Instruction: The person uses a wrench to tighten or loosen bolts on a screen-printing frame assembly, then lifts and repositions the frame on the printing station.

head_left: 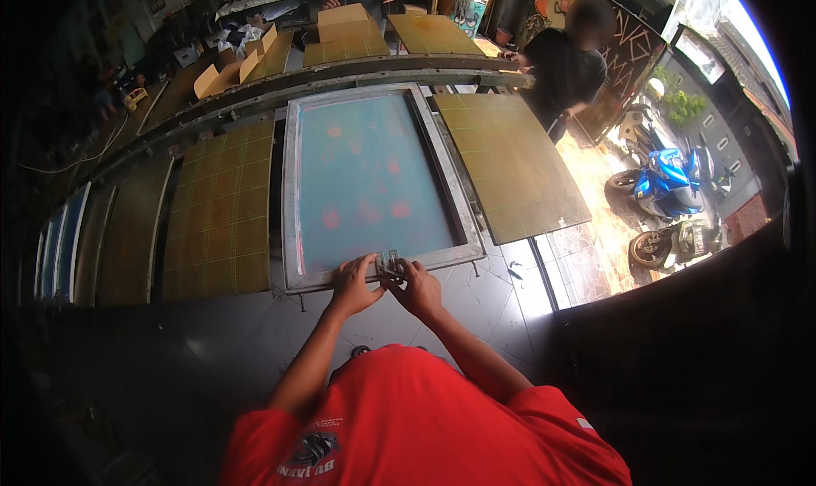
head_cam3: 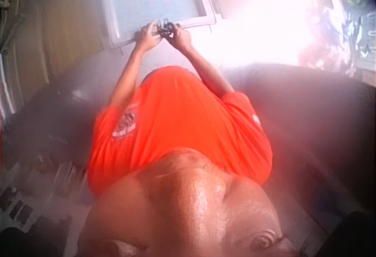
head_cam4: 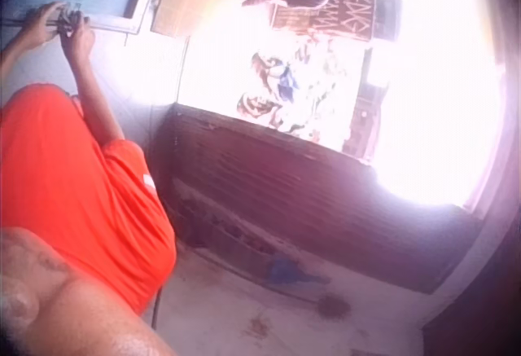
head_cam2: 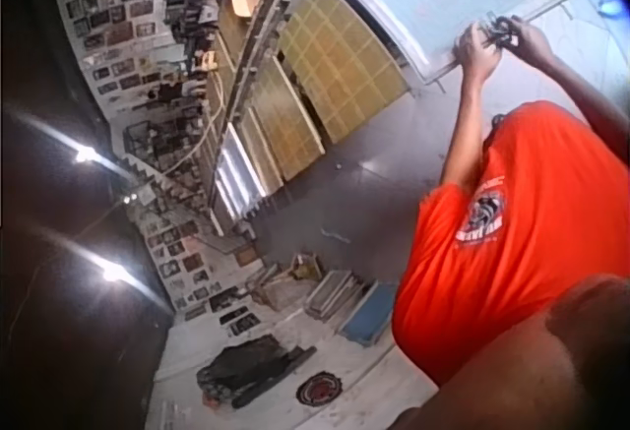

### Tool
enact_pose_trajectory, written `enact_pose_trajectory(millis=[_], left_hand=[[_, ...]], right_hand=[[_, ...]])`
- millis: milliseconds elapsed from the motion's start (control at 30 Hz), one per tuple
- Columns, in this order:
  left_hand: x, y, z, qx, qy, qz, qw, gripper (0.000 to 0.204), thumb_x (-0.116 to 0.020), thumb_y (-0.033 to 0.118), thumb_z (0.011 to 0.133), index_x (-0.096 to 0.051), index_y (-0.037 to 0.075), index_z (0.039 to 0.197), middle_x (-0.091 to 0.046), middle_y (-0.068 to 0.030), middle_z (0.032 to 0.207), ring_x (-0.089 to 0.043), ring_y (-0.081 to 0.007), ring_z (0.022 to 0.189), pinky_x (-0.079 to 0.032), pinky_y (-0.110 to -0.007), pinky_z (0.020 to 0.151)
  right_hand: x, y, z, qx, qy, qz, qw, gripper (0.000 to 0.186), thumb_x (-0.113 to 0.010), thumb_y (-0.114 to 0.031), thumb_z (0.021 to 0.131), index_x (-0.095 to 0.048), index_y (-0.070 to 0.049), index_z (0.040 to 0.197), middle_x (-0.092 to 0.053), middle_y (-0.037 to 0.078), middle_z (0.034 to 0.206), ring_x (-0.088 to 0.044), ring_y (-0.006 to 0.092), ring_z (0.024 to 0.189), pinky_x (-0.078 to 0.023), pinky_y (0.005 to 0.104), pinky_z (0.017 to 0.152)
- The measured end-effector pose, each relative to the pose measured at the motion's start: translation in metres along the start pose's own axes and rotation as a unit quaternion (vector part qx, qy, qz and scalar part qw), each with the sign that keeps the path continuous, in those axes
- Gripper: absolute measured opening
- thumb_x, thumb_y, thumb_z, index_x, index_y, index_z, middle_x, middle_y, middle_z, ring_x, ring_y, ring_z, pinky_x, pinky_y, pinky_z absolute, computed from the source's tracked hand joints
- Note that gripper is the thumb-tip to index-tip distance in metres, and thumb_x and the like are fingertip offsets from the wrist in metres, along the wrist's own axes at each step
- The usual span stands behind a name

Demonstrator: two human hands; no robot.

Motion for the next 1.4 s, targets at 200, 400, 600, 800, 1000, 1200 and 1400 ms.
enact_pose_trajectory(millis=[200,400,600,800,1000,1200,1400], left_hand=[[-0.002,-0.011,-0.002,0.015,-0.029,-0.006,0.999,0.069,-0.078,0.02,0.069,-0.042,0.005,0.127,-0.058,-0.0136,0.12,-0.053,-0.0313,0.112,-0.037,-0.042,0.097],[-0.004,-0.018,-0.001,0.019,0.003,-0.022,1.0,0.061,-0.075,0.014,0.072,-0.044,0.004,0.124,-0.061,-0.0147,0.114,-0.056,-0.032,0.107,-0.039,-0.042,0.095],[-0.006,-0.021,-0.003,0.008,0.002,-0.007,1.0,0.053,-0.073,0.013,0.075,-0.049,0.004,0.121,-0.06,-0.0144,0.114,-0.055,-0.0319,0.108,-0.037,-0.042,0.096],[-0.007,-0.016,-0.002,0.013,-0.009,0.006,1.0,0.05,-0.072,0.013,0.076,-0.05,0.004,0.12,-0.06,-0.0146,0.114,-0.054,-0.0315,0.109,-0.036,-0.042,0.099],[-0.005,-0.016,-0.003,0.004,-0.001,0.008,1.0,0.049,-0.07,0.012,0.076,-0.05,0.002,0.12,-0.06,-0.0151,0.114,-0.055,-0.031,0.109,-0.035,-0.043,0.1],[-0.004,-0.013,-0.001,0.007,-0.001,0.005,1.0,0.048,-0.07,0.011,0.076,-0.05,0.003,0.12,-0.06,-0.0149,0.114,-0.054,-0.0309,0.109,-0.034,-0.043,0.101],[-0.003,-0.014,-0.001,-0.001,0.001,0.004,1.0,0.049,-0.07,0.011,0.076,-0.05,0.004,0.12,-0.059,-0.0151,0.115,-0.054,-0.0312,0.11,-0.034,-0.043,0.101]], right_hand=[[-0.01,-0.012,0.014,-0.039,-0.051,-0.092,0.994,0.074,-0.073,-0.053,0.069,-0.048,-0.005,0.119,-0.064,0.017,0.089,-0.066,0.0333,0.076,-0.053,0.0411,0.063],[-0.009,-0.007,0.019,-0.081,-0.064,-0.104,0.989,0.07,-0.071,-0.053,0.069,-0.049,-0.002,0.111,-0.065,0.019,0.088,-0.066,0.0341,0.076,-0.053,0.0414,0.065],[0.019,0.029,0.019,-0.153,-0.045,-0.113,0.981,0.06,-0.068,-0.045,0.072,-0.051,-0.001,0.109,-0.065,0.02,0.091,-0.064,0.0352,0.086,-0.051,0.0432,0.073],[0.085,0.103,0.005,-0.195,0.053,-0.173,0.964,0.057,-0.068,-0.043,0.072,-0.052,-0.005,0.112,-0.062,0.019,0.092,-0.065,0.0359,0.081,-0.053,0.0429,0.069],[0.113,0.133,-0.008,-0.224,0.088,-0.186,0.953,0.068,-0.071,-0.051,0.073,-0.054,-0.002,0.116,-0.062,0.019,0.101,-0.063,0.0343,0.09,-0.051,0.0433,0.075],[0.099,0.143,-0.024,-0.231,0.132,-0.037,0.963,0.061,-0.076,-0.044,0.072,-0.057,-0.004,0.113,-0.067,0.015,0.093,-0.066,0.0315,0.086,-0.051,0.0402,0.073],[0.098,0.173,-0.023,-0.266,0.199,0.091,0.939,0.032,-0.071,-0.025,0.08,-0.063,0.0,0.098,-0.068,0.013,0.085,-0.065,0.0255,0.079,-0.049,0.0348,0.071]])
Point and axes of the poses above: each hand's wrist, its own z-axis towards the middle knuckle, its own x-axis out of the back of the hand, y = z × x, the point moved 8 cm from there along z, towards the middle knuckle
